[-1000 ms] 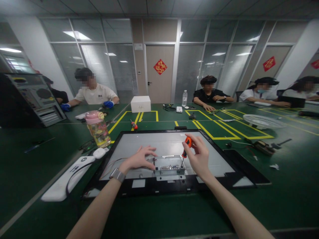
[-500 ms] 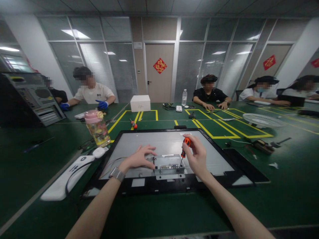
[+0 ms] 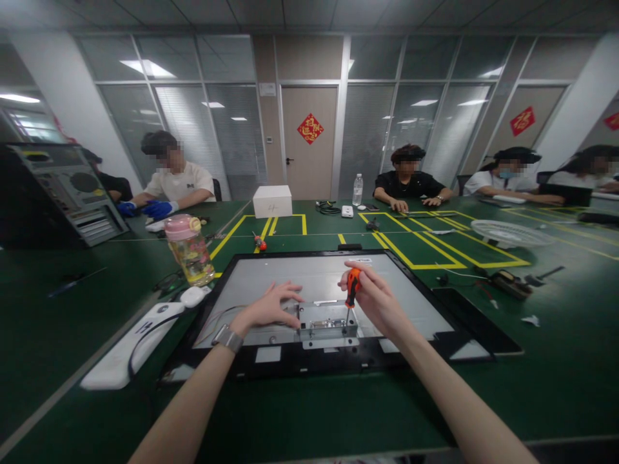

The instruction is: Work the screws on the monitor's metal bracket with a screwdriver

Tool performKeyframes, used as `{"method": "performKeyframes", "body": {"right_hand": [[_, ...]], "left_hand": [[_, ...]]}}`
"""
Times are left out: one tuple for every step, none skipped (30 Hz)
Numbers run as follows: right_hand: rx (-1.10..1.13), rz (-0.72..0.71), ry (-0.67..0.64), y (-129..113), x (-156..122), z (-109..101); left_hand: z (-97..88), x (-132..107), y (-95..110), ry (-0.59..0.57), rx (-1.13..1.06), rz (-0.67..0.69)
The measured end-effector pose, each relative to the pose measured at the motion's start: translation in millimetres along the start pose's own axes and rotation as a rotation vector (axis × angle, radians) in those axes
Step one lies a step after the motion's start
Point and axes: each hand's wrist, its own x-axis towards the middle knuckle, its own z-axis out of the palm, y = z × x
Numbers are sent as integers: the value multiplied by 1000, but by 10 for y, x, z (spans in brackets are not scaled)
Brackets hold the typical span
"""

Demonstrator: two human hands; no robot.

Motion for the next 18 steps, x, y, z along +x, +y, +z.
{"method": "performKeyframes", "body": {"right_hand": [[33,14,-24,-10,2,7],[55,20,-38,-16,3,11],[63,15,-37,-17,4,13],[56,4,-25,-15,5,12],[31,-8,-10,-11,7,7],[-2,-18,5,-7,8,-1],[-35,-26,19,-3,10,-10],[-61,-29,29,-2,12,-19],[-75,-26,34,-2,14,-26],[-74,-18,37,-3,16,-32],[-62,-12,38,-5,19,-34],[-45,-12,39,-6,21,-35],[-28,-16,39,-7,24,-35],[-14,-26,39,-5,27,-34],[-7,-40,40,-2,31,-36],[-11,-56,43,3,35,-39],[-25,-73,47,10,38,-43],[-50,-89,50,17,40,-49]], "left_hand": [[-1,-2,3,-2,2,0],[-3,-3,6,-3,4,1],[-3,-5,8,-4,7,2],[-4,-6,9,-3,8,3],[-4,-8,10,2,6,4],[-3,-9,11,7,2,4],[-3,-11,12,9,-4,5],[-2,-12,13,10,-12,7],[-1,-13,14,9,-19,7],[-1,-13,15,8,-23,6],[0,-13,17,9,-23,4],[1,-13,18,11,-20,1],[2,-13,20,14,-16,-3],[3,-12,21,16,-11,-6],[3,-12,22,15,-8,-7],[4,-12,22,14,-7,-6],[4,-12,21,11,-6,-6],[4,-12,19,10,-4,-5]]}}
